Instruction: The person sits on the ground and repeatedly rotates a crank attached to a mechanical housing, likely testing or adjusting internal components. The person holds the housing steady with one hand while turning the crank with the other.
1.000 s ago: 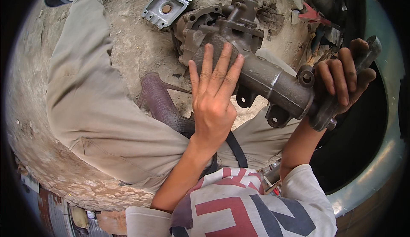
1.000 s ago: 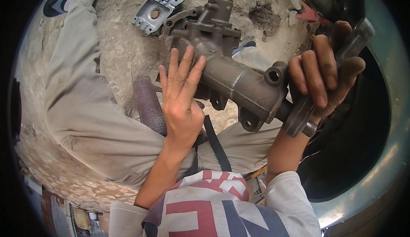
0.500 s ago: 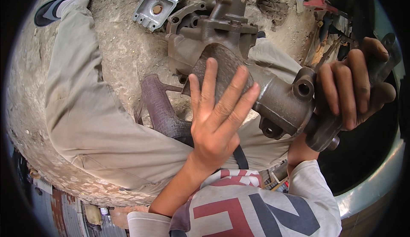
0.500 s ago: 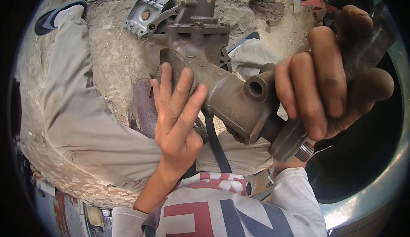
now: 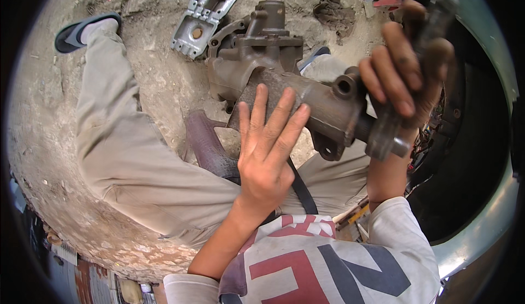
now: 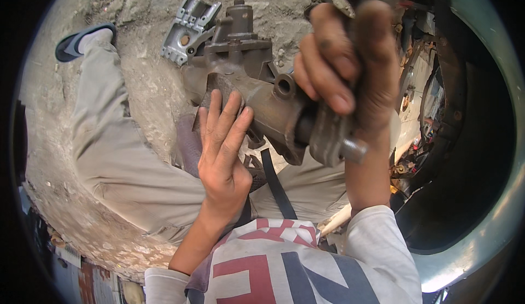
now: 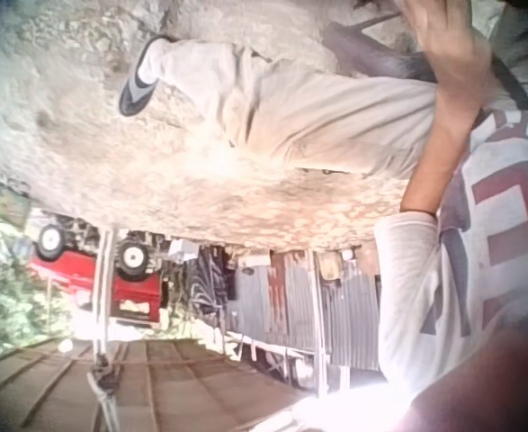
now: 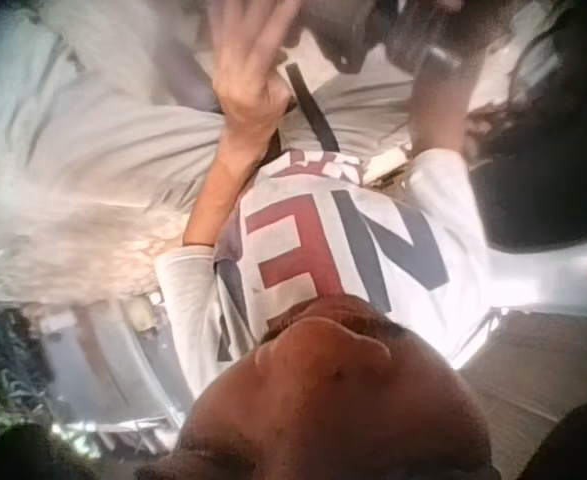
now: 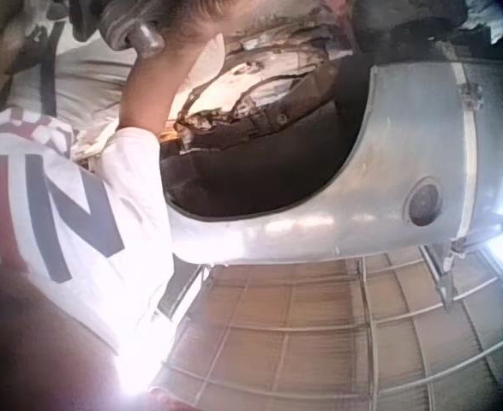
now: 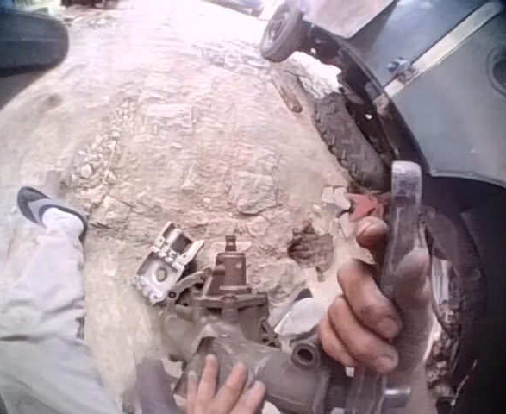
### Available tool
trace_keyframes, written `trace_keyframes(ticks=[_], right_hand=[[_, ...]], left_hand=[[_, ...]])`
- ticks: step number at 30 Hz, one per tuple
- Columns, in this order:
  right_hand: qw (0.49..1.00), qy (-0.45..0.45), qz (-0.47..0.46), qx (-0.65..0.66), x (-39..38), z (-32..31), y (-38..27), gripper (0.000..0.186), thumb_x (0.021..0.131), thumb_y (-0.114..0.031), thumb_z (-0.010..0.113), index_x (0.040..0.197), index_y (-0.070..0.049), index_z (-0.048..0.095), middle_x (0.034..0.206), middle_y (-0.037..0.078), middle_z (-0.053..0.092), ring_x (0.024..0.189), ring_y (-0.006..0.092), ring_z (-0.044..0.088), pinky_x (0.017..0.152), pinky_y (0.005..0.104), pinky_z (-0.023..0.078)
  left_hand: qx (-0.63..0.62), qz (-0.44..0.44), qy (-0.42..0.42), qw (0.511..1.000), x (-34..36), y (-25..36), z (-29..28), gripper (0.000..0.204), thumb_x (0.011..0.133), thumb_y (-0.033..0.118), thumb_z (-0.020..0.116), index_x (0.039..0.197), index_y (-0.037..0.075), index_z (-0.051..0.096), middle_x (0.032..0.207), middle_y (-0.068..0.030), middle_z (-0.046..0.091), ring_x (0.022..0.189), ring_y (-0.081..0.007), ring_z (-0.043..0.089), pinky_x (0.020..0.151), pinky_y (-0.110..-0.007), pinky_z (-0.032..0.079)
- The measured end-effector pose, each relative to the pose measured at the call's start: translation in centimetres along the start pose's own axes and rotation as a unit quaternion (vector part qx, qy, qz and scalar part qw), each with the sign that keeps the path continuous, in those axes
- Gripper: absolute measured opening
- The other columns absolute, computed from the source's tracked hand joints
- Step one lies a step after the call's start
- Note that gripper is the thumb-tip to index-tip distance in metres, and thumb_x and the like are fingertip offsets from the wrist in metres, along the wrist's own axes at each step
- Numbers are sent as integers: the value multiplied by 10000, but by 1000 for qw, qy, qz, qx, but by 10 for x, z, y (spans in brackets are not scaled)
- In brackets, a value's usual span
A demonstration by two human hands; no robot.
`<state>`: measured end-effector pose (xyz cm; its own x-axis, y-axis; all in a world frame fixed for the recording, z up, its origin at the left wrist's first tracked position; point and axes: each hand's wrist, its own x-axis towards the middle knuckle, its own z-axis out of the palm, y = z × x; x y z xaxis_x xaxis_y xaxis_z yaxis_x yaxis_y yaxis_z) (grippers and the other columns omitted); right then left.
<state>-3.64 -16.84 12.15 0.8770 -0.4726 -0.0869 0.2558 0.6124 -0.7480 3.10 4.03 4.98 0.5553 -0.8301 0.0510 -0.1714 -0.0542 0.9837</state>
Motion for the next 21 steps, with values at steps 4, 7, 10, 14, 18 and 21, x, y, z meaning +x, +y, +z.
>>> trace_keyframes(ticks=[4, 7, 10, 14, 18, 21], right_hand=[[995, 36, -17, -89, -1, 0, 4, 458, 1062, -363, 499, 1388, -42, 466, 705, -57, 404, 452, 38, 449, 541, 253, 422], [985, 105, -3, -139, 12, 9, 10, 396, 985, -366, 653, 1172, -34, 548, 707, 24, 559, 531, 111, 578, 526, 296, 485], [980, 137, -24, -142, 10, 14, 7, 294, 957, -286, 703, 1051, -34, 585, 702, 31, 594, 537, 118, 593, 492, 286, 491], [983, 124, -34, -129, 15, 11, 7, 273, 958, -250, 699, 1074, -34, 578, 714, 21, 583, 525, 124, 593, 488, 280, 495], [985, 115, -45, -119, 21, 14, 12, 241, 964, -227, 688, 1056, -30, 584, 714, 25, 588, 519, 129, 595, 484, 284, 492], [983, 113, -49, -133, 23, 15, 16, 220, 957, -211, 695, 1005, -19, 599, 692, 34, 594, 519, 136, 600, 480, 294, 492]], left_hand=[[-140, 35, 13, 989, 4, 6, 3, 838, 729, -232, 439, 1530, -5, 341, 1473, -218, 506, 1380, -418, 459, 1156, -514, 329], [-77, 80, -24, 994, 9, 18, 8, 783, 807, -208, 432, 1549, -40, 247, 1516, -235, 445, 1401, -370, 445, 1175, -450, 315], [-9, 14, -32, 999, 9, 16, 13, 689, 899, -164, 380, 1559, 6, 280, 1550, -186, 417, 1442, -265, 398, 1172, -367, 311], [-45, -13, -12, 999, 5, 31, 16, 747, 845, -208, 345, 1558, 9, 295, 1565, -175, 399, 1465, -267, 359, 1178, -359, 284], [-8, 4, 29, 1000, -3, 38, 27, 685, 889, -158, 350, 1553, 0, 301, 1572, -162, 390, 1459, -252, 367, 1190, -353, 260], [-32, -7, 19, 999, 17, 19, 21, 627, 916, -139, 356, 1530, -18, 345, 1566, -153, 399, 1446, -238, 380, 1189, -350, 266]])
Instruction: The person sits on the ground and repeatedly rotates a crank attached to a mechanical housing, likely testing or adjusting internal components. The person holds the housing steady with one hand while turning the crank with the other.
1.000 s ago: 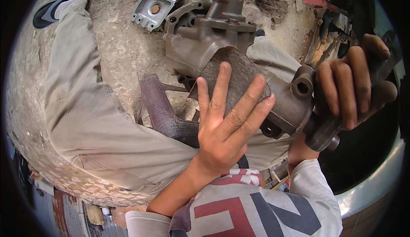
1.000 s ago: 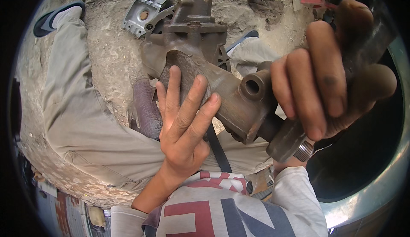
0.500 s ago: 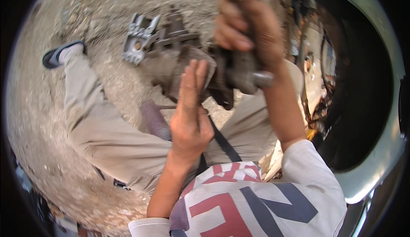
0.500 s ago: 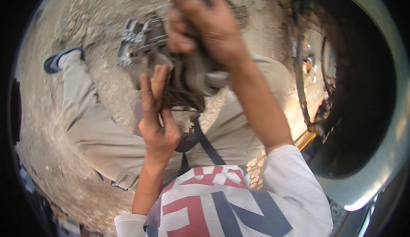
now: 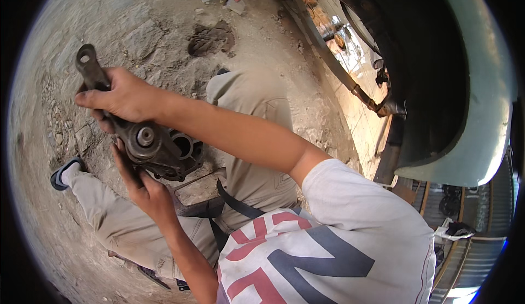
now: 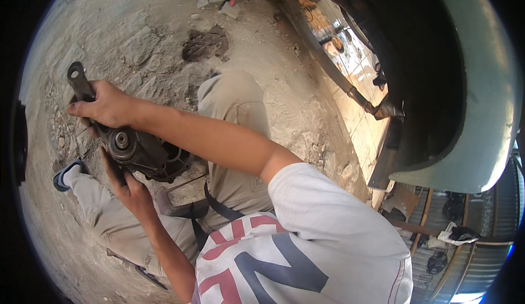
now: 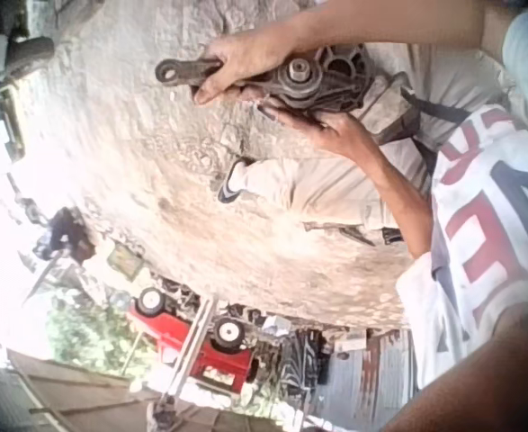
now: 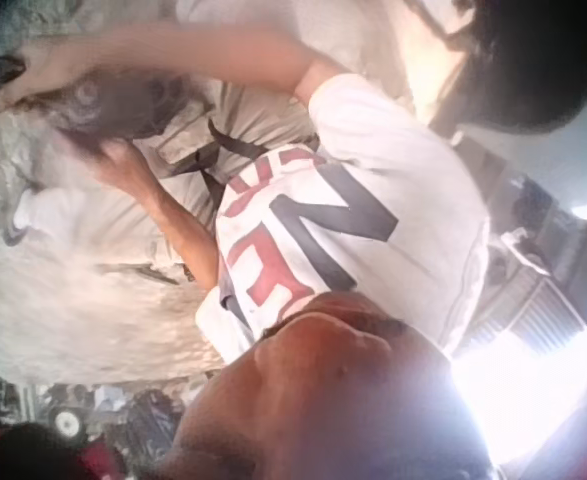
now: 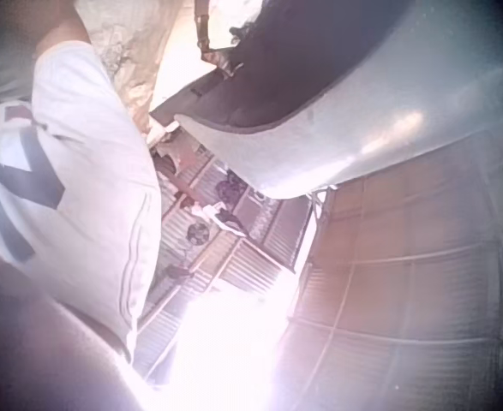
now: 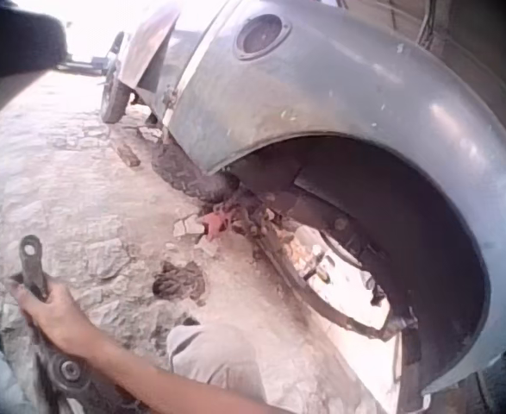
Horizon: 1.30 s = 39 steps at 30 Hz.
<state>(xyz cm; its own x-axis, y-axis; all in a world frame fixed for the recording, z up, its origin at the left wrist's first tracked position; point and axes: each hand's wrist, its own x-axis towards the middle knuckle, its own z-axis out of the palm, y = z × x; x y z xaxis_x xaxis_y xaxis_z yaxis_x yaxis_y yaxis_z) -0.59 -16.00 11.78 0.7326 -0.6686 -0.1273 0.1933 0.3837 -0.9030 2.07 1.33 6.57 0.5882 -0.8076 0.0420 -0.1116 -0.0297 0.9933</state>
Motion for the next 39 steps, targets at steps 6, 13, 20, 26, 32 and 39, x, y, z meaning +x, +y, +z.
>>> trace_keyframes(ticks=[6, 13, 20, 26, 32, 39], right_hand=[[999, 3, -33, 16, -3, 4, -1, 213, 926, -175, 712, 865, -16, 583, 641, 56, 603, 488, 161, 596, 455, 318, 465], [999, 14, -33, 1, -5, 2, -6, 239, 937, -178, 708, 859, -3, 566, 633, 50, 595, 475, 154, 593, 444, 314, 481], [999, 18, -25, 18, -6, 0, 0, 256, 899, -190, 744, 823, -1, 589, 645, 65, 629, 515, 160, 615, 502, 320, 497], [999, 13, -33, 13, -3, 1, 0, 262, 909, -198, 739, 804, -9, 591, 653, 65, 632, 517, 160, 619, 494, 317, 499], [999, 6, -36, -20, 1, -4, 4, 253, 930, -225, 727, 853, -20, 598, 676, 46, 617, 523, 148, 619, 485, 294, 493], [1000, 5, -25, -3, 4, 0, 2, 290, 923, -286, 739, 927, -19, 627, 699, 30, 617, 539, 131, 616, 496, 288, 490]], left_hand=[[81, 33, -25, 996, -15, 13, -11, 634, 883, -142, 317, 1505, -38, 381, 1536, -176, 433, 1432, -249, 401, 1183, -370, 279], [-16, -13, 8, 1000, -11, 37, 3, 569, 926, -102, 321, 1491, -53, 367, 1550, -198, 389, 1441, -292, 382, 1203, -402, 275], [47, -17, -13, 999, 0, 40, 2, 558, 942, -108, 307, 1495, -51, 362, 1547, -211, 386, 1452, -308, 362, 1214, -427, 257], [-17, 2, -8, 1000, -1, 37, -3, 607, 901, -146, 306, 1495, -41, 369, 1538, -207, 397, 1435, -298, 388, 1206, -424, 287], [-43, -18, -50, 998, -13, 49, -15, 654, 879, -161, 312, 1518, -24, 341, 1539, -227, 401, 1449, -308, 377, 1207, -409, 254], [33, 2, -52, 998, 5, 36, -11, 616, 920, -173, 320, 1517, -25, 356, 1547, -198, 404, 1443, -276, 388, 1188, -376, 291]])
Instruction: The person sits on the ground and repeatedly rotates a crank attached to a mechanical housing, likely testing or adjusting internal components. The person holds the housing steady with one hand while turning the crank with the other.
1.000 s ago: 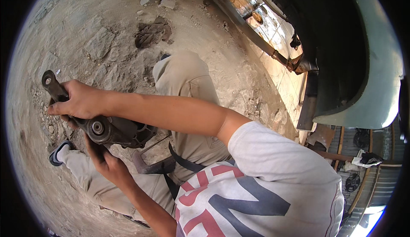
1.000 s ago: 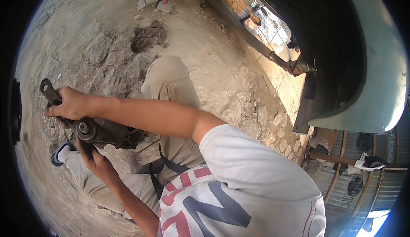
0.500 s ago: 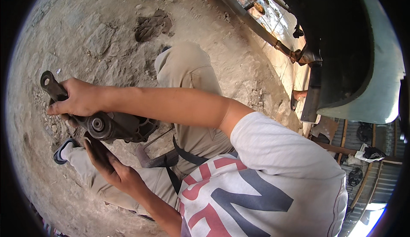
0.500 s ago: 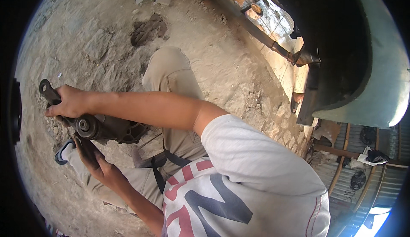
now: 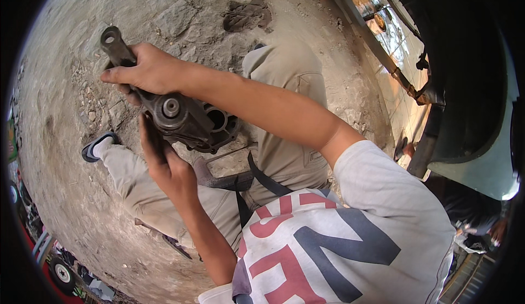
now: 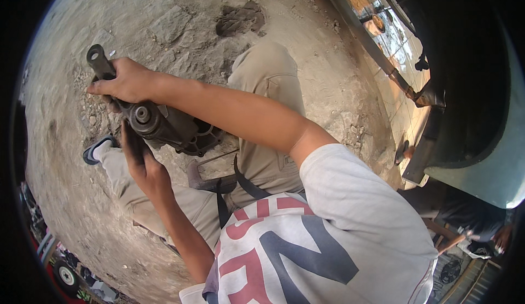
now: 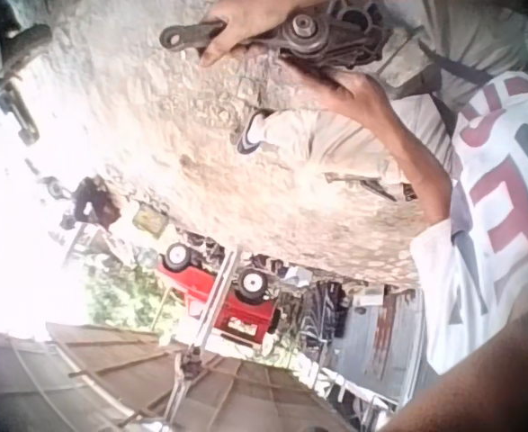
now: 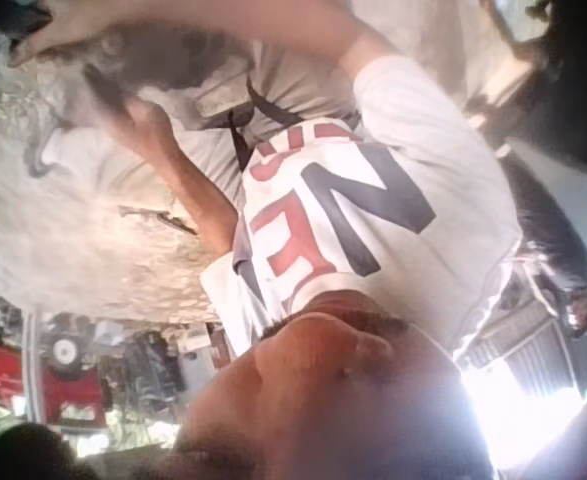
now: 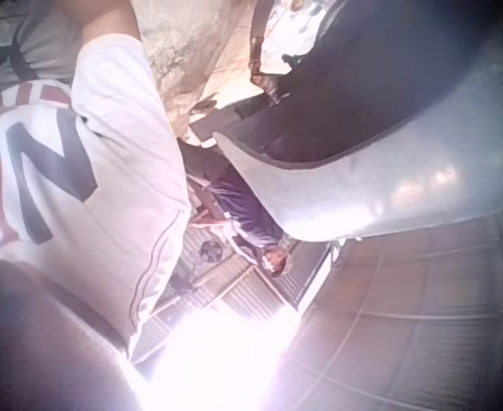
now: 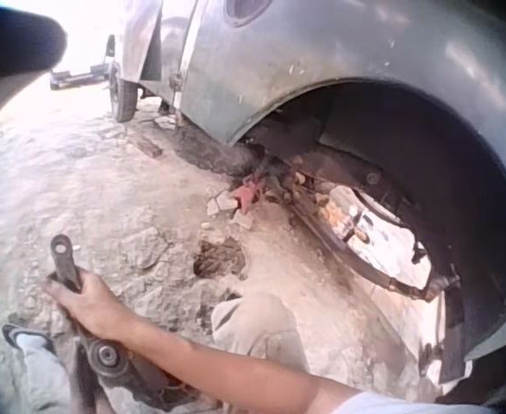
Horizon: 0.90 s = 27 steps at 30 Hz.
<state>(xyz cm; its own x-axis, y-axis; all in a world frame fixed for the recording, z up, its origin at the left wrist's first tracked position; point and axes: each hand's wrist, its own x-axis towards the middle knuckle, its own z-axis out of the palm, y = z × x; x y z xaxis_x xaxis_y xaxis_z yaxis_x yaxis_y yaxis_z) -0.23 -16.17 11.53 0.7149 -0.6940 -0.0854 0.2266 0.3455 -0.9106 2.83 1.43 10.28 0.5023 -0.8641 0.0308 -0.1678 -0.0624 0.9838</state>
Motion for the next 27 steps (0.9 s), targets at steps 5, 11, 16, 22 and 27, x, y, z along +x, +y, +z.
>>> trace_keyframes(ticks=[5, 11, 16, 22, 27], right_hand=[[1000, 0, -2, -25, -4, -3, -2, 296, 925, -296, 738, 965, -23, 632, 712, 32, 618, 549, 126, 614, 505, 282, 493], [999, 15, 7, -31, -8, -1, -3, 278, 913, -279, 744, 857, -38, 617, 703, 30, 625, 548, 125, 622, 519, 289, 515], [999, 16, 15, -39, -3, -3, -2, 312, 910, -331, 748, 929, -46, 622, 734, 13, 617, 577, 110, 622, 523, 259, 499], [999, -1, 28, -46, -11, -3, -9, 308, 938, -329, 722, 990, -48, 605, 721, -8, 550, 564, 91, 554, 513, 251, 446], [997, 24, 52, -50, -11, 4, -12, 370, 996, -285, 647, 1229, -2, 592, 697, -23, 474, 537, 76, 486, 521, 260, 405]], left_hand=[[-50, 37, 33, 998, -18, -3, 10, 647, 891, -194, 302, 1513, -25, 362, 1520, -212, 433, 1421, -281, 418, 1176, -371, 306], [7, 12, 2, 1000, -13, 1, 3, 557, 926, -167, 331, 1466, -49, 405, 1484, -179, 472, 1390, -250, 449, 1171, -349, 310], [-5, 35, 15, 999, -1, -9, 5, 687, 819, -165, 341, 1463, 45, 452, 1409, -238, 551, 1347, -313, 518, 1109, -360, 390], [21, 12, 28, 999, -20, -8, 7, 695, 814, -193, 352, 1467, 27, 445, 1465, -243, 489, 1407, -346, 432, 1136, -402, 373], [58, 59, 41, 996, -7, -19, 6, 691, 798, -193, 359, 1454, 3, 449, 1480, -269, 455, 1421, -373, 396, 1146, -409, 364]])
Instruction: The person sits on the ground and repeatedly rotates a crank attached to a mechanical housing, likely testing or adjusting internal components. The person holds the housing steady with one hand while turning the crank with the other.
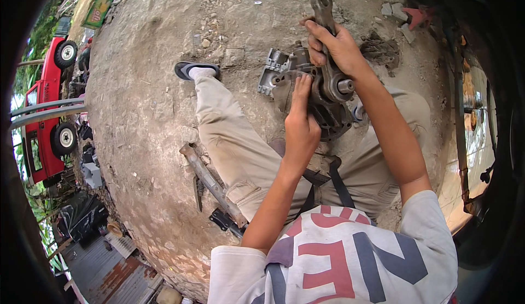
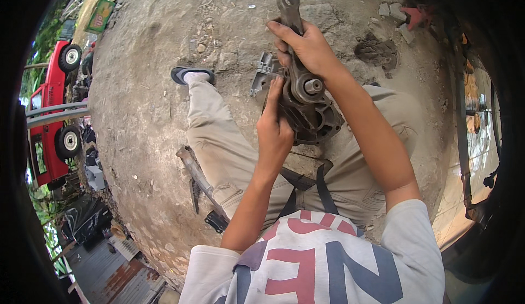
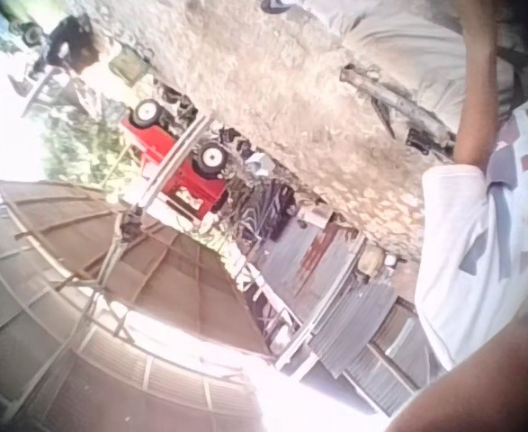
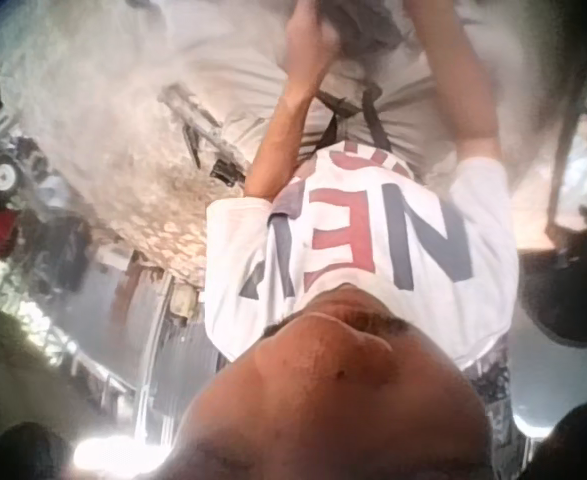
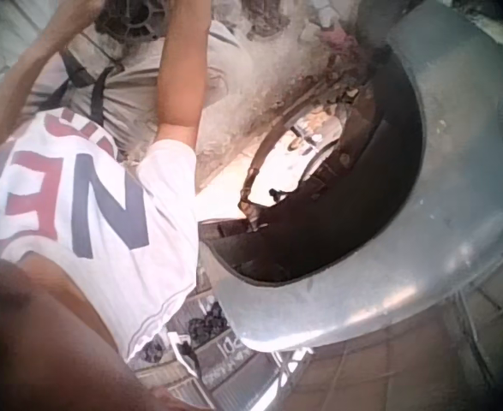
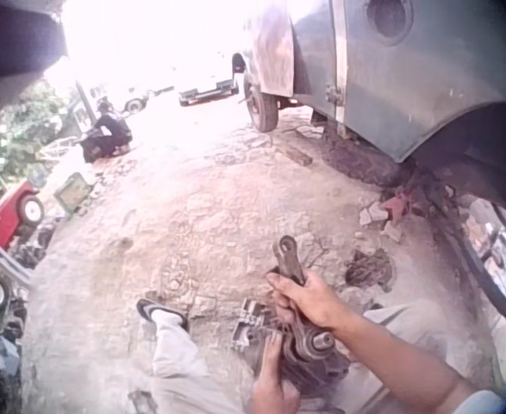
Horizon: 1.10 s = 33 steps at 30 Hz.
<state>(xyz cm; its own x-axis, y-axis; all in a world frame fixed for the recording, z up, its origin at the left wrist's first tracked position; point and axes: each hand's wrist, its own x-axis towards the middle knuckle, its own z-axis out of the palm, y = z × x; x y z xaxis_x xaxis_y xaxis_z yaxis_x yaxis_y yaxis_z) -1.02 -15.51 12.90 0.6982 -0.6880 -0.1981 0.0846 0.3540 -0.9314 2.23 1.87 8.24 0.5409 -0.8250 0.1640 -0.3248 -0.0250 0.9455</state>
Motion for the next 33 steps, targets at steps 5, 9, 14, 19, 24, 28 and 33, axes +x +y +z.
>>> trace_keyframes(ticks=[5, 9, 14, 19, 24, 28, 33], right_hand=[[1000, 11, 12, 9, -1, 0, -2, 329, 985, -258, 666, 1198, -17, 592, 683, -21, 475, 523, 76, 480, 499, 252, 397], [1000, 6, 19, 12, 2, 2, -2, 313, 986, -250, 665, 1189, -23, 593, 682, -17, 484, 511, 84, 472, 493, 255, 396], [1000, 7, 10, 4, 3, -2, 0, 311, 983, -258, 669, 1181, -28, 599, 679, -18, 485, 506, 81, 484, 488, 254, 401], [1000, 3, 9, 26, 2, 0, -1, 318, 988, -255, 661, 1187, -15, 596, 678, -22, 483, 505, 74, 484, 483, 247, 403], [1000, -3, 5, 23, 0, -3, 0, 321, 959, -294, 699, 1112, -26, 611, 702, -8, 532, 532, 95, 521, 496, 249, 426], [999, -8, 8, 37, 2, -4, 1, 340, 962, -291, 695, 1145, -20, 599, 705, -5, 527, 544, 95, 519, 502, 249, 423], [999, -8, 10, 34, 1, -6, 3, 352, 962, -291, 696, 1161, -19, 593, 716, -1, 530, 538, 99, 519, 498, 256, 420]], left_hand=[[-16, -26, 2, 1000, -9, 19, -4, 649, 850, -158, 362, 1461, 36, 461, 1408, -275, 538, 1331, -370, 525, 1088, -375, 409], [-8, -25, 1, 1000, 3, 1, -3, 642, 852, -159, 365, 1448, 47, 484, 1394, -255, 563, 1326, -339, 537, 1097, -376, 406], [9, -42, -11, 999, 3, 5, -6, 621, 855, -153, 371, 1430, 43, 501, 1407, -236, 561, 1352, -332, 513, 1122, -374, 383], [10, -46, 11, 999, 2, -12, -5, 583, 902, -135, 384, 1439, 61, 501, 1402, -226, 569, 1351, -313, 517, 1118, -364, 385], [-70, -64, 19, 995, -7, 32, -4, 588, 915, -135, 383, 1473, 40, 448, 1442, -219, 535, 1361, -306, 506, 1111, -359, 387], [-75, -87, 33, 993, -6, 16, 0, 542, 961, -123, 365, 1488, 1, 393, 1467, -186, 520, 1395, -251, 471, 1138, -339, 354], [-102, -75, 5, 992, -2, 32, -6, 559, 982, -93, 357, 1528, 23, 314, 1444, -192, 534, 1382, -250, 485, 1134, -340, 358]])
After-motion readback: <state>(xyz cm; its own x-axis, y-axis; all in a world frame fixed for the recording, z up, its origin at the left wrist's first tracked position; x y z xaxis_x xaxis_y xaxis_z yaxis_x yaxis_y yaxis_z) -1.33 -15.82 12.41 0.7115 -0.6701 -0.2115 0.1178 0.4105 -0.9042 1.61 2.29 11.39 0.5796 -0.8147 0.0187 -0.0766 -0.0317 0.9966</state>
